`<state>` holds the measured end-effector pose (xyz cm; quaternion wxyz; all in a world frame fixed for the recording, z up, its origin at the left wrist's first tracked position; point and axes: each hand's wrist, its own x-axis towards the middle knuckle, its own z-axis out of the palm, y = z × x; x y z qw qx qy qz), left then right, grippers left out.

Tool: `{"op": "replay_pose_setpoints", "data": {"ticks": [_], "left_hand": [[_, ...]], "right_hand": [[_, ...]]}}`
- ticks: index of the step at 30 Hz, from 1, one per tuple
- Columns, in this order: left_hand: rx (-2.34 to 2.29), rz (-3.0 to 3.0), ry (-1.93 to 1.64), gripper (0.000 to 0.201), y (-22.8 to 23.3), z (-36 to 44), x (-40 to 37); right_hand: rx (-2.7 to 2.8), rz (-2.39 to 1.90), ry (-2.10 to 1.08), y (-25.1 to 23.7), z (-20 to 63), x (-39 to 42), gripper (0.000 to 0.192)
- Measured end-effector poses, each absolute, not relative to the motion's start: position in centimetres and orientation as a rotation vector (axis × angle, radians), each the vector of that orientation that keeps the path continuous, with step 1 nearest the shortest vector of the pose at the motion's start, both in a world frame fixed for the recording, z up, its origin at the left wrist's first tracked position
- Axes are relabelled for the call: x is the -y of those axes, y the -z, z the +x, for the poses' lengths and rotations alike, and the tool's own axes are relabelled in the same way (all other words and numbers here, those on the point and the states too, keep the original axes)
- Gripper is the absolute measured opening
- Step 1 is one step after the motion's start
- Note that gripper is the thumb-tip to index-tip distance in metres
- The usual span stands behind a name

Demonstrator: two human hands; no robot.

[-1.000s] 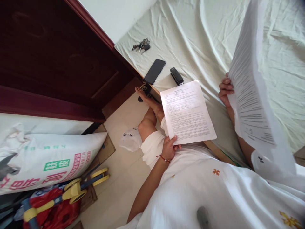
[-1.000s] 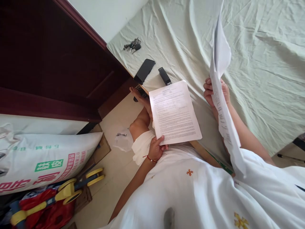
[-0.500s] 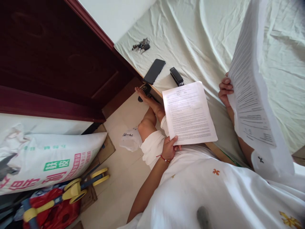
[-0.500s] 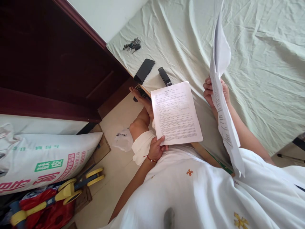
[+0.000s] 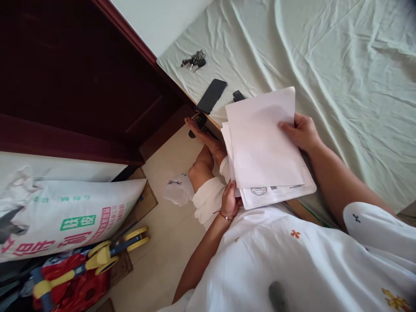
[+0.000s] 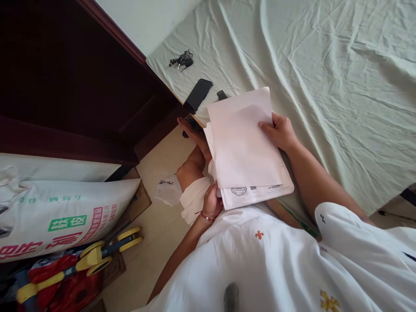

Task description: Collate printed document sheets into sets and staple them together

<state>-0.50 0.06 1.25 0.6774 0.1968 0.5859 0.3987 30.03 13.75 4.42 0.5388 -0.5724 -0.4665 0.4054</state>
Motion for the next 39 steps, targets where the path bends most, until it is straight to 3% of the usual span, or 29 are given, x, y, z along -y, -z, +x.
{"op": "replay_pose_setpoints", "data": {"ticks": [8, 21, 39], "left_hand": [[-1.199, 0.453, -0.935, 0.065, -1.7, -0.1, -0.1], [-1.167, 0.538, -0.896, 0.058, -2.3, 0.0, -0.2], [-1.232, 0.575, -0.869, 0.056, -1.8, -0.1, -0.1]], "right_hand": [[1.153, -1.455, -0.75, -4.2, 30.4, -14.0, 0.012], [1.122, -1.453, -0.786, -3.3, 30.2, -14.1, 0.024], [1.145, -1.406, -0.763, -3.6, 29.8, -14.0, 0.018]]}}
